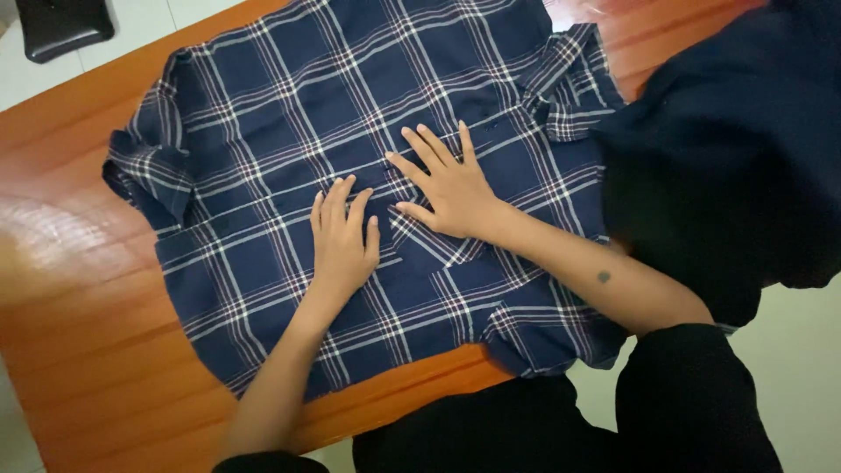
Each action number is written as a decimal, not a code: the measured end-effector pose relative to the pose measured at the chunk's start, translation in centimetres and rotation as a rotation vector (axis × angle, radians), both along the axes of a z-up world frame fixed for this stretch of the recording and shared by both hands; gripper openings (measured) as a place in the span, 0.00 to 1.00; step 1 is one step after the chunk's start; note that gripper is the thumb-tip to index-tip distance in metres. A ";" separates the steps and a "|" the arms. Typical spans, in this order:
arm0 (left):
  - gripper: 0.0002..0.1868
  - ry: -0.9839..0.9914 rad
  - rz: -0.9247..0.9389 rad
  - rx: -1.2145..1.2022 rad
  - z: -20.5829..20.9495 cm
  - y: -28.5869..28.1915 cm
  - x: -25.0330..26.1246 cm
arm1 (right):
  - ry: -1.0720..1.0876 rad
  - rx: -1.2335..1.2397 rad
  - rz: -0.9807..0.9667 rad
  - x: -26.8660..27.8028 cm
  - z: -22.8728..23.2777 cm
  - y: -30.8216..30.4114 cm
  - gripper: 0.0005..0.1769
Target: Smoothing a plaid shirt on a wooden table.
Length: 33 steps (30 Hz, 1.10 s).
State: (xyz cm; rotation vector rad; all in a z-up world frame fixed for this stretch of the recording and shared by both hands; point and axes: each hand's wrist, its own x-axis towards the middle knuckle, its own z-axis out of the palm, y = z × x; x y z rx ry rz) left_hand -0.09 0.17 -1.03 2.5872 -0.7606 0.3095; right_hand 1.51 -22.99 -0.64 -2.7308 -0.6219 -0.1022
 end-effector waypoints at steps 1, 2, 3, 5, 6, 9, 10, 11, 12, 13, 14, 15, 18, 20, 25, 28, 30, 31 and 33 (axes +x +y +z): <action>0.19 -0.001 0.004 0.011 -0.1 0.0 0.0 | -0.014 0.002 0.008 0.0 0.0 0.0 0.37; 0.19 -0.002 0.008 0.024 -0.1 0.1 0.1 | -0.030 0.006 0.016 0.1 0.0 0.0 0.37; 0.19 -0.001 0.009 0.024 0.1 -0.1 0.0 | -0.028 0.006 0.017 0.0 -0.1 -0.1 0.37; 0.19 0.025 0.006 -0.002 0.5 -0.2 0.1 | -0.044 0.010 0.024 0.2 -0.4 -0.1 0.38; 0.19 0.028 0.008 0.001 0.6 -0.2 0.0 | -0.041 0.013 0.027 0.1 -0.3 -0.1 0.38; 0.19 0.021 0.008 0.018 0.7 -0.1 0.0 | -0.044 -0.001 0.032 0.2 -0.2 -0.1 0.38; 0.18 0.028 0.003 0.008 0.8 -0.1 0.0 | -0.044 -0.009 0.032 0.2 -0.2 -0.1 0.38; 0.18 0.036 -0.001 -0.001 0.9 -0.1 0.1 | -0.044 -0.017 0.032 0.2 -0.2 -0.1 0.38; 0.18 0.031 -0.003 -0.001 0.8 -0.2 0.1 | -0.049 -0.017 0.030 0.2 -0.2 -0.1 0.38; 0.19 0.016 -0.001 0.007 0.7 -0.2 0.2 | -0.057 -0.018 0.030 0.3 -0.3 -0.2 0.38; 0.19 0.006 0.003 0.016 0.6 -0.2 0.1 | -0.062 -0.019 0.032 0.2 -0.4 -0.1 0.38; 0.19 0.005 0.003 0.017 0.5 0.0 0.1 | -0.063 -0.017 0.032 0.2 -0.4 0.0 0.38; 0.19 0.000 -0.005 0.013 0.2 0.0 0.2 | -0.055 -0.006 0.030 0.3 -0.4 -0.1 0.37; 0.19 0.000 -0.006 -0.002 0.2 0.0 0.1 | -0.057 -0.001 0.028 0.1 -0.4 0.0 0.37; 0.18 -0.142 -0.069 0.004 0.1 -0.4 -0.8 | -0.074 -0.006 0.032 0.4 -0.3 -0.1 0.38; 0.23 -0.105 -0.134 -0.001 0.7 -2.5 -4.0 | -0.091 -0.024 0.071 0.5 -1.1 -0.6 0.40; 0.29 -0.024 -0.133 0.006 0.6 -3.4 -5.8 | -0.107 -0.029 0.131 0.5 -1.1 -0.5 0.42; 0.34 0.022 -0.164 0.097 0.2 -3.4 -6.4 | -0.063 -0.028 0.105 0.3 -0.7 -0.4 0.41; 0.40 0.078 -0.141 0.194 -0.2 -2.7 -6.4 | -0.021 -0.019 0.132 0.3 -0.2 -0.2 0.40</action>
